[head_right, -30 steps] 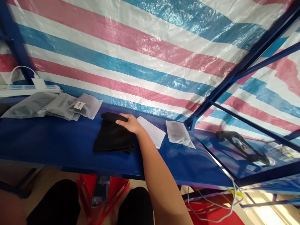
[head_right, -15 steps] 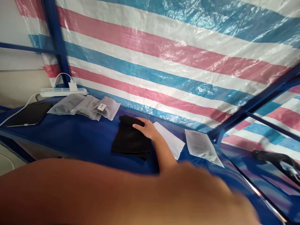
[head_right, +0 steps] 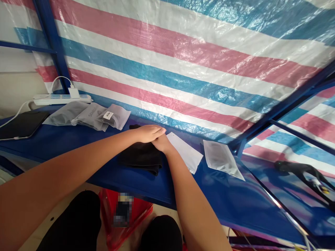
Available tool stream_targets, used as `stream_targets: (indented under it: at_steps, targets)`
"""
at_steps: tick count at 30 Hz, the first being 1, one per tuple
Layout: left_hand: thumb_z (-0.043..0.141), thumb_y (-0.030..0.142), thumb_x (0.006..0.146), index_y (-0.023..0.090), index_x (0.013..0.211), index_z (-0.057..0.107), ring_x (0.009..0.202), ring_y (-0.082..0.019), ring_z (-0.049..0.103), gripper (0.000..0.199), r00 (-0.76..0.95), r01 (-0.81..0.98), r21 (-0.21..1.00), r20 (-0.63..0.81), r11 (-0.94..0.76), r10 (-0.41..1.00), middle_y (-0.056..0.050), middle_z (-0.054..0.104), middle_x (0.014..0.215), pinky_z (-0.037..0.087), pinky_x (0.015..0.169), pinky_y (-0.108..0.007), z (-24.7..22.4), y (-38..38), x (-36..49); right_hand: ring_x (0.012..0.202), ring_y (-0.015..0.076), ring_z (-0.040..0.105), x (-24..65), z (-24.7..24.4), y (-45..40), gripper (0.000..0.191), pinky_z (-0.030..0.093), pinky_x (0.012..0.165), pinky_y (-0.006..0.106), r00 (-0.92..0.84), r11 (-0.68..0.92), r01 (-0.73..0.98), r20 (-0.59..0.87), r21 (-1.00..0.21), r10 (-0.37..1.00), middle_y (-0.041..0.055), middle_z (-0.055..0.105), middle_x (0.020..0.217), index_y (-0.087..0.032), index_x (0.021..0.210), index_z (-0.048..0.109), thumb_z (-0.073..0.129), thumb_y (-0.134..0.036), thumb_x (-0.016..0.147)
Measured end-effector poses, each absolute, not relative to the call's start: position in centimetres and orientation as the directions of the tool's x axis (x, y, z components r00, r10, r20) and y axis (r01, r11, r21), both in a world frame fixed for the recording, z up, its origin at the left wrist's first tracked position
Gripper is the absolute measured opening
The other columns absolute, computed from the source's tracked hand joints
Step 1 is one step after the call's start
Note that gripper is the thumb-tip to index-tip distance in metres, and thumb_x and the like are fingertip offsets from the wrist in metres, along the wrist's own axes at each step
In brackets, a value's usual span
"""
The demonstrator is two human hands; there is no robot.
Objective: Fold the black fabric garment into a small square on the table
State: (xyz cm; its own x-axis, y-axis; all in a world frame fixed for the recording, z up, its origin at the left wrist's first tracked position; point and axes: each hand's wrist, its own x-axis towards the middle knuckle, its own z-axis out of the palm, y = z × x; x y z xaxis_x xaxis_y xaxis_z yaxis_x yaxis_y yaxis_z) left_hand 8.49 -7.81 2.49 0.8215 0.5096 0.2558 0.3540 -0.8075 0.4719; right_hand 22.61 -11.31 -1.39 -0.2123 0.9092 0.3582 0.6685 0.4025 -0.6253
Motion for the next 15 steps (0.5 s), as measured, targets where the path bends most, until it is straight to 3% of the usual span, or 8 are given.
stream_targets:
  at_steps: [4,8,15]
  targets:
    - [0.026,0.061,0.099,0.022,0.112,0.07,0.117,-0.029,0.063,0.061,0.737,0.455,0.553,0.206,-0.698,0.643,-0.009,0.07,0.125,0.045,0.101,-0.041,1.8,-4.4,5.0,0.122,0.0296,0.062,22.4,-0.6,-12.0,0.046,0.046,0.108,0.048,-0.25,0.411,0.607,0.328,-0.68,0.911,0.0067,0.068,0.13,-0.023,0.131,0.063,0.068,-0.04,0.089]
    - [0.031,0.047,0.102,0.019,0.091,0.072,0.096,-0.023,0.068,0.051,0.479,0.402,0.665,0.433,-0.629,0.764,-0.007,0.076,0.1,0.048,0.095,-0.034,0.4,-1.8,1.8,0.115,0.0273,0.065,22.1,-0.3,-12.4,0.049,0.051,0.102,0.042,-0.237,0.381,0.562,0.299,-0.734,0.924,0.0038,0.069,0.126,-0.025,0.13,0.064,0.07,-0.048,0.087]
    - [0.042,0.045,0.098,0.02,0.073,0.067,0.077,-0.019,0.065,0.043,0.486,0.341,0.676,0.469,-0.654,0.738,-0.003,0.072,0.078,0.048,0.077,-0.031,-0.6,-0.9,1.6,0.117,0.0286,0.064,21.9,0.0,-12.6,0.049,0.05,0.103,0.042,-0.214,0.355,0.589,0.284,-0.726,0.935,0.0021,0.069,0.127,-0.027,0.128,0.067,0.072,-0.05,0.085]
